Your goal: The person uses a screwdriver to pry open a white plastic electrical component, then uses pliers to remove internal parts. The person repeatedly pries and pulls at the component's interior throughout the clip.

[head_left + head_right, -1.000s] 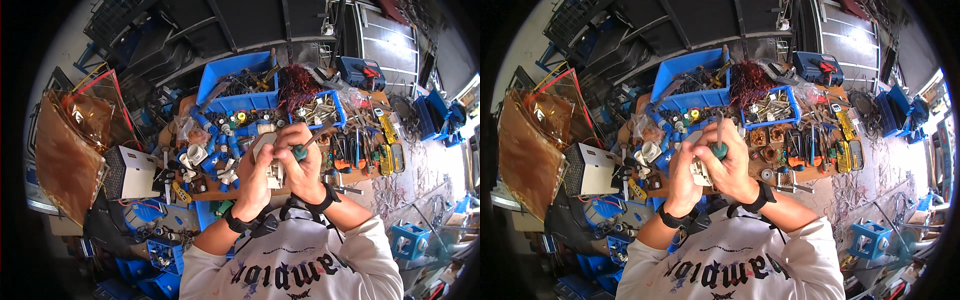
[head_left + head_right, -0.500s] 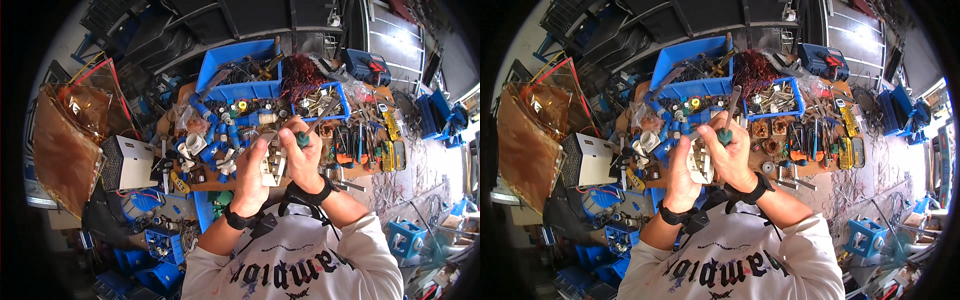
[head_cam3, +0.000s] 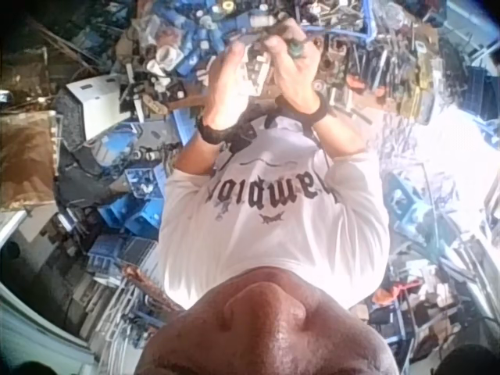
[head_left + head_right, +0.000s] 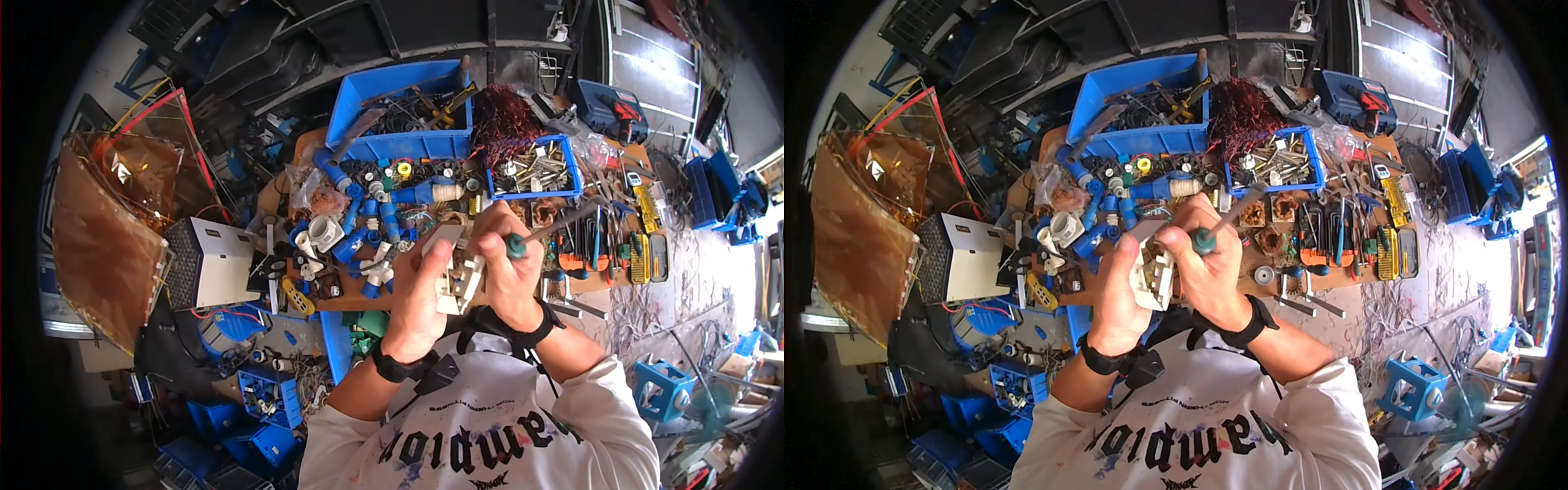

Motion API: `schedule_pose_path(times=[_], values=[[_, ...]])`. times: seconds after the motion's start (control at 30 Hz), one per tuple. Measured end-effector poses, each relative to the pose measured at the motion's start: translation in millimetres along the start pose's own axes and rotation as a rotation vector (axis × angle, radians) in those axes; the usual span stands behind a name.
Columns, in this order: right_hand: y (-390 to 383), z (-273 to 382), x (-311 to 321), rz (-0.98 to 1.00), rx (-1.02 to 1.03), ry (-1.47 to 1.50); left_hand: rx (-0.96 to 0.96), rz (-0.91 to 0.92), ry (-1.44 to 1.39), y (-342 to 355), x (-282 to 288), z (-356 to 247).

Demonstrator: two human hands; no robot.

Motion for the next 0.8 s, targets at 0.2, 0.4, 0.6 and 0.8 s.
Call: schedule_pose_path(times=[0.2, 0.4, 0.6, 0.8], values=[[-1, 16, -3, -0.03, 0.065, 0.047, 0.057, 0.087, -0.062, -8, 2, -8], [-3, 23, -9, -0.054, 0.097, 0.057, 0.018, 0.103, 0.0, -8, 5, -16], [-4, 27, -13, -0.031, 0.127, 0.055, 0.031, 0.111, 0.01, -11, 6, -23], [-6, 44, -10, -0.003, 0.217, 0.035, -0.061, 0.181, 0.136, -19, -3, -32]])
Point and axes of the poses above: each hand's wrist, its own y-axis towards the middle knuckle, its own x-axis out of the back of the hand, z = x × y, the point moved 7 cm from there along y, towards the middle knuckle, and after that the axes turned 12 degrees about -y, right-handed, at the moved point
